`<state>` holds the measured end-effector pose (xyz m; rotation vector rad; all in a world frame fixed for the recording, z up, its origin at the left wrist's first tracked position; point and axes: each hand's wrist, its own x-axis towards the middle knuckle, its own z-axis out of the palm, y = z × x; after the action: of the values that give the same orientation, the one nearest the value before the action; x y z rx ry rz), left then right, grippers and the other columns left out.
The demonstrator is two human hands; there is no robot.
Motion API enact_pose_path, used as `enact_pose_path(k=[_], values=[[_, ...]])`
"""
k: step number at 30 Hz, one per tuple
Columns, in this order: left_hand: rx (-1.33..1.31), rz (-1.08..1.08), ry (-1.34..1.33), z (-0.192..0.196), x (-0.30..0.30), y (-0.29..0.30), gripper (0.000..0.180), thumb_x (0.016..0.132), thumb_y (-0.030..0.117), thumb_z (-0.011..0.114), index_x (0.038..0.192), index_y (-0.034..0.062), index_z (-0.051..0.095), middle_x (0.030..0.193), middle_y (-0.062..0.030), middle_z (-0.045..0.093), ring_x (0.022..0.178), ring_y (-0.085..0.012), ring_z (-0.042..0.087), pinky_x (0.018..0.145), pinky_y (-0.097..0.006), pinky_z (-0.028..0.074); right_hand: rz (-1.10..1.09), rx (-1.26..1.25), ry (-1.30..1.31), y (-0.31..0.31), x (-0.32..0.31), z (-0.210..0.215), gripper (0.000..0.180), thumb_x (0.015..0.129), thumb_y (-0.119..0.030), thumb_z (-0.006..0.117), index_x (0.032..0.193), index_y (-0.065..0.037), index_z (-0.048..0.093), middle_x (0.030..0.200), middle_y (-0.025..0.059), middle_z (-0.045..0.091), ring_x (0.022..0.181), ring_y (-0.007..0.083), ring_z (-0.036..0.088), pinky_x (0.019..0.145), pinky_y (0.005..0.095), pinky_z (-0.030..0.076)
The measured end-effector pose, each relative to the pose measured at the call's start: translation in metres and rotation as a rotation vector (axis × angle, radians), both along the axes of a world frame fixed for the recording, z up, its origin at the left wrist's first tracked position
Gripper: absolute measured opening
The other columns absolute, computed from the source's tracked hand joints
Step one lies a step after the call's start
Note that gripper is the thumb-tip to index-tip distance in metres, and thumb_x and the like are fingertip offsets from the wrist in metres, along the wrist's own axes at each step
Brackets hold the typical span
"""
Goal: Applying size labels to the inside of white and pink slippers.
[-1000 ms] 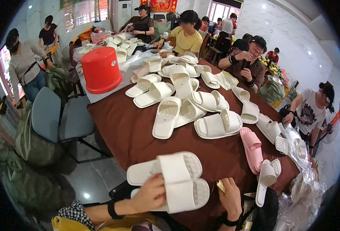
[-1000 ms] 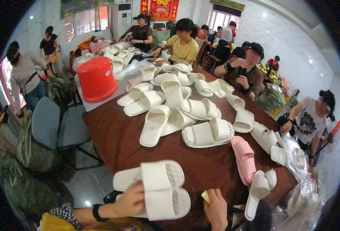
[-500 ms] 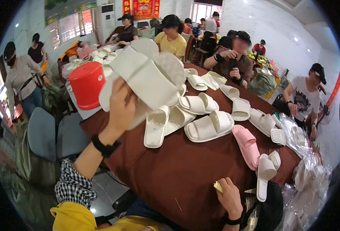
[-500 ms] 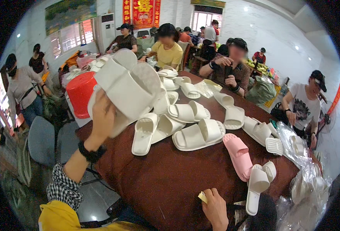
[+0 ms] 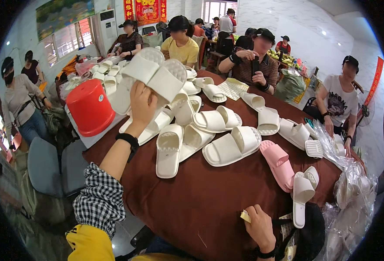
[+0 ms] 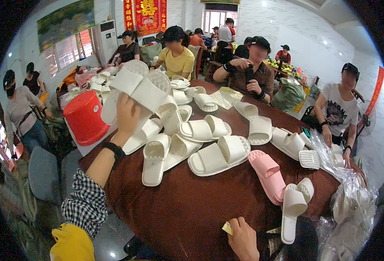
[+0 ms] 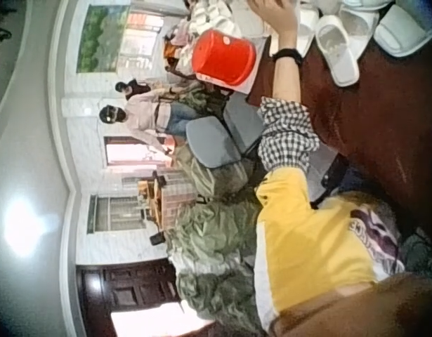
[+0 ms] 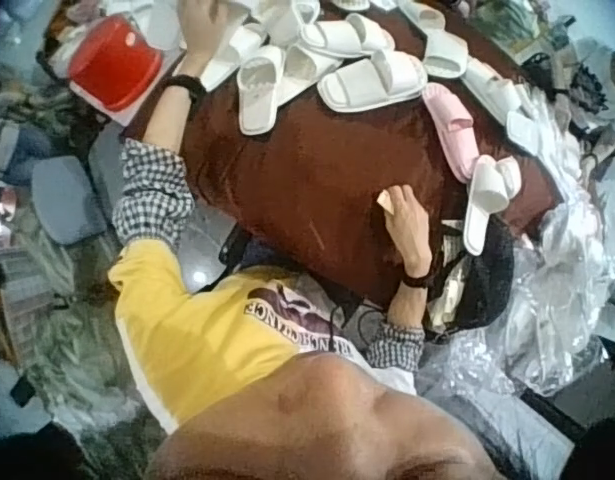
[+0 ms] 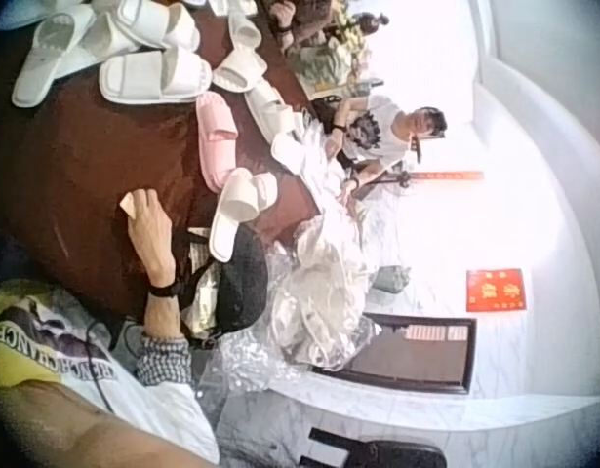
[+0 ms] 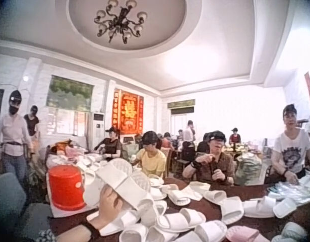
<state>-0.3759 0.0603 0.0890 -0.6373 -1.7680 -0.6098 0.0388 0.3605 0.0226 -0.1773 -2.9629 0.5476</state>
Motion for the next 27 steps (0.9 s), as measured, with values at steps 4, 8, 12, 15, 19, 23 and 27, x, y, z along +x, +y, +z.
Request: enact_pose_path(k=[4, 8, 12, 15, 19, 23, 27], values=[[-0.369, -0.159, -0.733, -0.068, -0.045, -0.027, 0.031, 0.085, 0.023, 0.064, 0.104, -0.0004, 0.069, 0.133, -0.0225, 0.056, 0.126, -0.0431, 0.048, 0.11, -0.051, 0.035, 0.051, 0.025, 0.045, -0.008, -0.006, 0.001, 0.026, 0.079, -0.007, 0.072, 0.103, -0.009, 0.061, 0.094, 0.0123, 0.058, 0.082, 0.038, 0.063, 0.069, 0.0469, 0.052], [-0.328, 0.027, -0.545, -0.118, -0.032, 0.0, 0.046, 0.091, 0.037, 0.061, 0.122, 0.0031, 0.068, 0.14, -0.0228, 0.053, 0.134, -0.0414, 0.044, 0.118, -0.05, 0.028, 0.0, 0.062, 0.0, -0.002, -0.002, -0.005, 0.028, 0.078, -0.009, 0.073, 0.103, -0.01, 0.061, 0.094, 0.0122, 0.057, 0.082, 0.0372, 0.063, 0.068, 0.0465, 0.052], [-0.42, -0.015, -0.639, -0.113, -0.032, 0.001, 0.055, 0.094, 0.043, 0.057, 0.135, 0.0064, 0.061, 0.146, -0.0241, 0.048, 0.138, -0.0396, 0.042, 0.122, -0.05, 0.022, -0.021, 0.071, -0.03, -0.005, -0.004, 0.006, 0.029, 0.077, -0.01, 0.072, 0.103, -0.01, 0.06, 0.094, 0.0119, 0.057, 0.083, 0.0365, 0.063, 0.069, 0.0463, 0.052], [-0.451, -0.001, -0.579, -0.11, -0.029, 0.003, 0.051, 0.093, 0.038, 0.059, 0.131, 0.0045, 0.061, 0.139, -0.0261, 0.052, 0.134, -0.042, 0.044, 0.119, -0.051, 0.027, -0.011, 0.052, -0.031, -0.001, -0.002, 0.001, 0.029, 0.077, -0.011, 0.072, 0.104, -0.01, 0.06, 0.094, 0.0112, 0.057, 0.083, 0.0349, 0.063, 0.069, 0.0454, 0.052], [-0.494, -0.023, -0.39, -0.122, -0.042, -0.012, 0.046, 0.089, 0.028, 0.062, 0.124, -0.0016, 0.061, 0.123, -0.027, 0.058, 0.118, -0.0471, 0.049, 0.108, -0.055, 0.036, 0.008, -0.029, -0.014, -0.001, -0.007, 0.001, 0.028, 0.079, -0.011, 0.071, 0.104, -0.01, 0.058, 0.093, 0.0102, 0.057, 0.083, 0.034, 0.064, 0.069, 0.044, 0.053], [-0.528, 0.014, -0.481, -0.124, -0.047, -0.014, 0.047, 0.093, 0.027, 0.059, 0.128, -0.0041, 0.059, 0.138, -0.0305, 0.051, 0.13, -0.0498, 0.042, 0.115, -0.054, 0.029, -0.041, -0.032, -0.025, 0.006, -0.004, -0.01, 0.031, 0.08, -0.013, 0.072, 0.107, -0.01, 0.057, 0.095, 0.0096, 0.056, 0.086, 0.0327, 0.065, 0.071, 0.0435, 0.054], [-0.591, 0.085, -0.644, -0.127, -0.052, -0.005, 0.052, 0.096, 0.03, 0.055, 0.135, -0.0044, 0.055, 0.148, -0.0296, 0.043, 0.14, -0.0487, 0.034, 0.121, -0.052, 0.023, 0.014, -0.021, -0.02, 0.011, 0.0, -0.017, 0.035, 0.08, -0.013, 0.072, 0.111, -0.009, 0.054, 0.099, 0.0098, 0.055, 0.091, 0.0313, 0.065, 0.073, 0.0431, 0.054]])
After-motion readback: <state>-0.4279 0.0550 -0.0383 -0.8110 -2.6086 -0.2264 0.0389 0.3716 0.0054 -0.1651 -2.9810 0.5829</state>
